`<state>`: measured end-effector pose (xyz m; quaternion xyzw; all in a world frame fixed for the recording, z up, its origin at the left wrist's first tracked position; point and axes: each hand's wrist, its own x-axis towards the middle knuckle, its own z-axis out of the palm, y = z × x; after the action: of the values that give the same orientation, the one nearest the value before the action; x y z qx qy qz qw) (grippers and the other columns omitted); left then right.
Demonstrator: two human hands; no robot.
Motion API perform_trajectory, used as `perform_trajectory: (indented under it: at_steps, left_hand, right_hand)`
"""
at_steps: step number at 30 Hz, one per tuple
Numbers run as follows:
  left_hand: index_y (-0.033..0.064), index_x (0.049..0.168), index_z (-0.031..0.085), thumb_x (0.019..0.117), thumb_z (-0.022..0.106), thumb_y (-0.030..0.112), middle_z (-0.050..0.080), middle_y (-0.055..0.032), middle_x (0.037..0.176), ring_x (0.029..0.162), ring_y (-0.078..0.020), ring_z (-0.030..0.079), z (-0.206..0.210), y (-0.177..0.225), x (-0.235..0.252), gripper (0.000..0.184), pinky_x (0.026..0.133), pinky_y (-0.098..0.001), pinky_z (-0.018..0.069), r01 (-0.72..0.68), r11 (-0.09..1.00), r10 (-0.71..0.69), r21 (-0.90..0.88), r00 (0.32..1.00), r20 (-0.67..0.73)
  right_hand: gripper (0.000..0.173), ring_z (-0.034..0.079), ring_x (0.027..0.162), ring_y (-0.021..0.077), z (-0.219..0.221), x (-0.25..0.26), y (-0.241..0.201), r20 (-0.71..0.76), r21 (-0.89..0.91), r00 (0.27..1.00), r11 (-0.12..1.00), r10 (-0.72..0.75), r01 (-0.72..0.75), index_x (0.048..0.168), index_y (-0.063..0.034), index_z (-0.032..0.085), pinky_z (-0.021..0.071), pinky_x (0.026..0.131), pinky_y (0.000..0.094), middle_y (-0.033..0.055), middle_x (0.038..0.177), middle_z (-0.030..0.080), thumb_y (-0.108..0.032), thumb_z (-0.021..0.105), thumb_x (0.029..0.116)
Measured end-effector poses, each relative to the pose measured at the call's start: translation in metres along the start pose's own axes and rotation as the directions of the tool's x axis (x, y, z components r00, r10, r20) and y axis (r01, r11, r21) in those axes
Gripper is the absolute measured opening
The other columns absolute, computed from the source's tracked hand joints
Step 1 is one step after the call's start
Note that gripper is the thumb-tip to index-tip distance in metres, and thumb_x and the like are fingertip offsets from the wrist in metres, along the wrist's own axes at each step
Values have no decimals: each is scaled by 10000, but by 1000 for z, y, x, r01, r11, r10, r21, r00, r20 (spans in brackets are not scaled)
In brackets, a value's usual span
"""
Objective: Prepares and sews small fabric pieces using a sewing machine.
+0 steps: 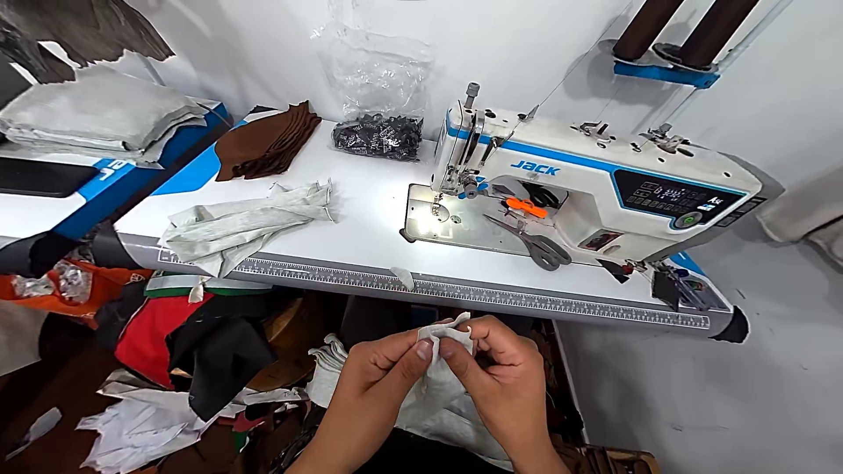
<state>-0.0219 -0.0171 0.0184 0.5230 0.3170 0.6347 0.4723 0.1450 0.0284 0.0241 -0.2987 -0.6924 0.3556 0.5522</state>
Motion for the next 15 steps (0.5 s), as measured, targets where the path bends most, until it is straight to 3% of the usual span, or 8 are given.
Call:
perform_trajectory:
  at_steps: [4, 11, 13, 15]
  left_hand:
    - [41, 1065, 756, 1084, 509, 224, 750, -33, 973, 905, -81, 709, -2, 1, -1, 307, 846, -272, 597, 0, 1000, 0, 0, 1000, 16]
    - [56, 1115, 746, 1086, 502, 261, 750, -27, 1023, 951, -85, 711, 0, 1, -3, 321, 884, -289, 595, -5, 1000, 6, -19, 999, 38]
    - [41, 1202, 725, 1032, 608, 258, 756, -32, 1100, 1004, -87, 714, 4, 1, -3, 300, 920, -280, 591, -19, 999, 21, -40, 998, 53]
    - [12, 1179, 729, 962, 712, 166, 769, -54, 1072, 965, -108, 738, 9, 1, -2, 267, 887, -282, 617, -51, 998, 51, -25, 999, -4]
  right_hand:
    - [178, 536, 570, -13, -2, 0, 0, -11, -16, 1000, 1000, 10, -11, 898, -56, 702, 439, 506, 131, -30, 679, 633, -217, 774, 926]
    - [205, 507, 543, -16, -1, 2, 0, -48, -32, 999, 999, 25, -26, 858, -73, 672, 412, 486, 129, -45, 646, 597, -236, 775, 927]
    - [215, 509, 537, -16, 1, 1, -2, -86, -52, 996, 998, 32, -36, 844, -81, 665, 418, 482, 126, -51, 635, 587, -242, 790, 910]
    - [255, 507, 527, -22, 4, 1, -4, -137, -86, 990, 995, 38, -50, 824, -104, 630, 417, 468, 118, -66, 623, 564, -270, 816, 881]
